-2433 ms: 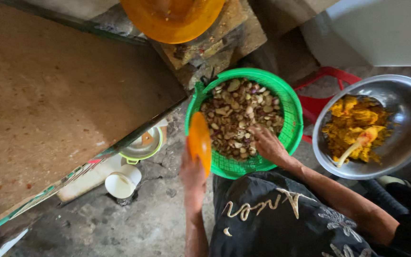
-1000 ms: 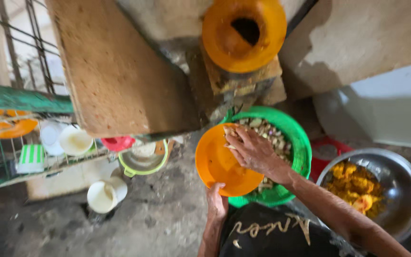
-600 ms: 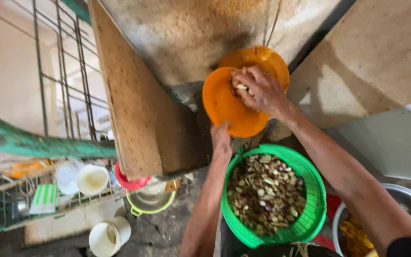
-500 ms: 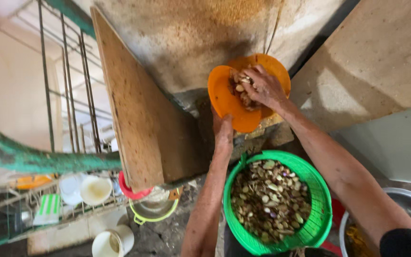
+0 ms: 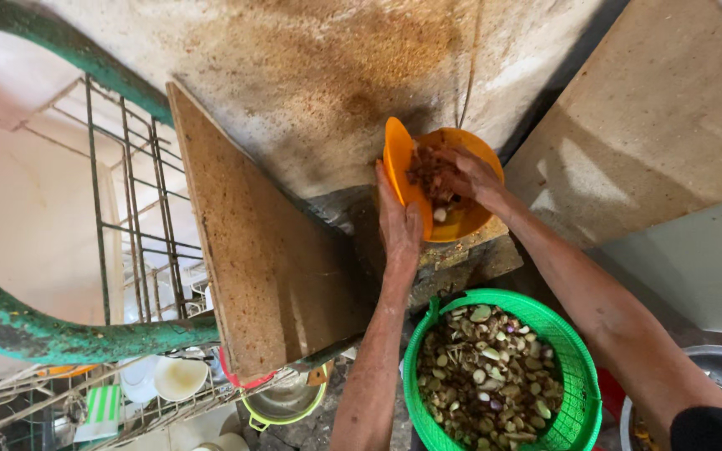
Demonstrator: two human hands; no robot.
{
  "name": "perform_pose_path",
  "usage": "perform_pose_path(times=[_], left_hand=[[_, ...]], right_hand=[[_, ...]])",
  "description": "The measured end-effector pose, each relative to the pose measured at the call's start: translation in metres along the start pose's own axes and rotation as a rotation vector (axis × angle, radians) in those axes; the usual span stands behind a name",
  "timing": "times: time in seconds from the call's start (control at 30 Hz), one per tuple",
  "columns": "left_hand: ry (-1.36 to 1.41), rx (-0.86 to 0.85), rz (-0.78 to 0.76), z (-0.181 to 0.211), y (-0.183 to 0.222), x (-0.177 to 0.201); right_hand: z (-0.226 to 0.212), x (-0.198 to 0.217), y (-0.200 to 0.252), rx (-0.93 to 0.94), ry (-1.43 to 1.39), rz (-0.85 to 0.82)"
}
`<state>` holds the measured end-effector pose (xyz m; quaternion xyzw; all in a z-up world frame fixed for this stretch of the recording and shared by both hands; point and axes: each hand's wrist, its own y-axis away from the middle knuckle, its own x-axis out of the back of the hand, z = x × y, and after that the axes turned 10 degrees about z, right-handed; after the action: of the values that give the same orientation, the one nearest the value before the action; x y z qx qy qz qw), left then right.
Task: The person scrapes a yellow paste from a metal bowl into a grinder hopper, then places an orange funnel on the grinder and feeds chopped vegetables from a green basket into the hopper by hand.
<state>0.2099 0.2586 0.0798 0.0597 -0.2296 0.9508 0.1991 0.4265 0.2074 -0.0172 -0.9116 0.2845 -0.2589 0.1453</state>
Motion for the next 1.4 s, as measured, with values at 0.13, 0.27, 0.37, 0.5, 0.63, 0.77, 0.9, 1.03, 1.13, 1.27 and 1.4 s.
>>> perform_pose_path(times=[0.13,0.27,0.37,0.5,0.63,0.77,0.9,1.03,1.13,1.27,1.4], left_hand=[[-0.206,-0.014,0.018,0.011,-0.003,-0.011],[-0.340,0.012,-0.021,0.024,-0.001,-0.019],[-0.386,-0.007,-0.031,0.027,-0.001,-0.022],[-0.403,-0.043,-0.012,0.026,0.004,-0.019],[-0.239,-0.038,0.035,0.016,0.022,-0.012],[-0.288,0.063,0.131,-0.007,0.026,-0.012],[-0.335,0.012,0.154,-0.022,0.021,-0.011],[-0.238,-0.003,0.123,-0.016,0.021,-0.010],[-0.080,0.021,0.142,-0.011,0.015,-0.012],[-0.116,0.105,0.183,-0.015,0.007,-0.012],[0.308,0.220,0.141,-0.018,0.015,-0.009]], right_hand=[[-0.009,-0.008,0.008,0.038,0.369,0.000],[-0.021,-0.017,0.017,0.550,0.549,-0.078],[-0.024,-0.014,0.025,0.395,0.745,-0.187],[-0.012,-0.002,0.016,0.091,0.800,-0.139],[0.003,-0.010,-0.013,0.050,0.636,0.029],[0.007,-0.033,-0.028,0.252,0.808,-0.146],[0.005,-0.035,-0.017,0.318,0.832,-0.212],[-0.007,-0.013,-0.010,0.459,0.704,-0.113],[-0.028,-0.002,-0.005,0.879,0.589,-0.078],[-0.053,0.003,0.007,0.564,0.883,-0.422],[-0.047,0.002,-0.003,0.317,0.967,-0.532]])
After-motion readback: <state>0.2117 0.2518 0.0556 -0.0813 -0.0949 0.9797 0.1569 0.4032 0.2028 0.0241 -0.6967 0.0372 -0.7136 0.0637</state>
